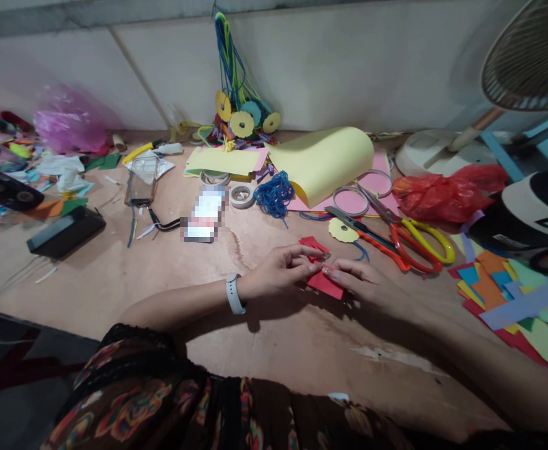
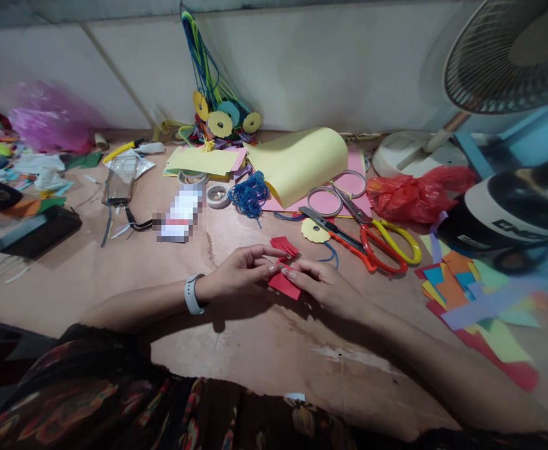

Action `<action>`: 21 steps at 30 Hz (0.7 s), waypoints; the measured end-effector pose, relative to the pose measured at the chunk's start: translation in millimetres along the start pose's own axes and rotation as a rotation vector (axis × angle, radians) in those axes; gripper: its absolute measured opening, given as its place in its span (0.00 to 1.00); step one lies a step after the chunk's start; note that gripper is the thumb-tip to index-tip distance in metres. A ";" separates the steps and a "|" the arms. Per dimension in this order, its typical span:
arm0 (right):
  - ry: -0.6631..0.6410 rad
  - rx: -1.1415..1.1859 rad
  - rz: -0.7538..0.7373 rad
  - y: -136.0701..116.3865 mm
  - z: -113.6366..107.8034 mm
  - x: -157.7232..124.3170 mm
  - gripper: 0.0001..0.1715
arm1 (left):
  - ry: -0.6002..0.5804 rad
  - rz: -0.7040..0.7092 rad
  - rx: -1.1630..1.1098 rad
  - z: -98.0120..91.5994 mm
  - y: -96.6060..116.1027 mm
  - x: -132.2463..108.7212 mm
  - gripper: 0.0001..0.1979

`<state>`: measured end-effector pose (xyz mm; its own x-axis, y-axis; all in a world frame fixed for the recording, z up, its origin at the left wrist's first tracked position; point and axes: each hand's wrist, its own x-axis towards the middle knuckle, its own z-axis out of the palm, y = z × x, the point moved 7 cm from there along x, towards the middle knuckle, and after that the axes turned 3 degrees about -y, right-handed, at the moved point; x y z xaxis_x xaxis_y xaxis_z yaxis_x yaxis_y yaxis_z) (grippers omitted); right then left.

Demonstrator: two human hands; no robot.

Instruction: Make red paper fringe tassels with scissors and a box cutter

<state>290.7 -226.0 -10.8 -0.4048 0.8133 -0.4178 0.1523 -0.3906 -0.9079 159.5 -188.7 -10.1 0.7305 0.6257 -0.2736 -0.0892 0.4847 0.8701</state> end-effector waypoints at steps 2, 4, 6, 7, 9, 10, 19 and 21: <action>-0.025 0.064 0.014 1.9 4.5 0.8 0.26 | 0.006 -0.010 -0.003 -1.0 -0.3 0.4 0.23; -0.043 0.078 0.012 3.4 4.3 2.5 0.26 | -0.001 -0.020 -0.010 -0.9 -0.3 0.9 0.23; -0.061 0.078 0.031 6.5 2.1 4.4 0.26 | -0.009 -0.025 -0.013 -0.2 0.4 1.1 0.22; -0.066 0.075 0.039 8.0 0.5 5.3 0.26 | -0.011 -0.026 -0.009 0.1 0.8 0.9 0.22; -0.079 0.066 0.046 10.3 -1.9 6.9 0.27 | -0.013 -0.028 0.000 0.4 2.0 0.4 0.23; -0.087 0.066 0.044 10.9 -2.6 7.6 0.27 | -0.014 -0.028 0.004 0.5 2.5 0.0 0.23; -0.167 0.063 0.044 8.5 -1.5 9.5 0.32 | -0.047 0.013 0.077 0.6 7.5 -1.2 0.23; -0.163 0.061 0.059 6.9 -2.4 9.5 0.33 | -0.050 0.011 0.093 0.4 7.7 -1.1 0.22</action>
<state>290.1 -219.9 -21.1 -0.5388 0.7094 -0.4545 0.1268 -0.4650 -0.8762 158.3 -185.9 -2.9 0.7628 0.5984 -0.2451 -0.0357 0.4174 0.9080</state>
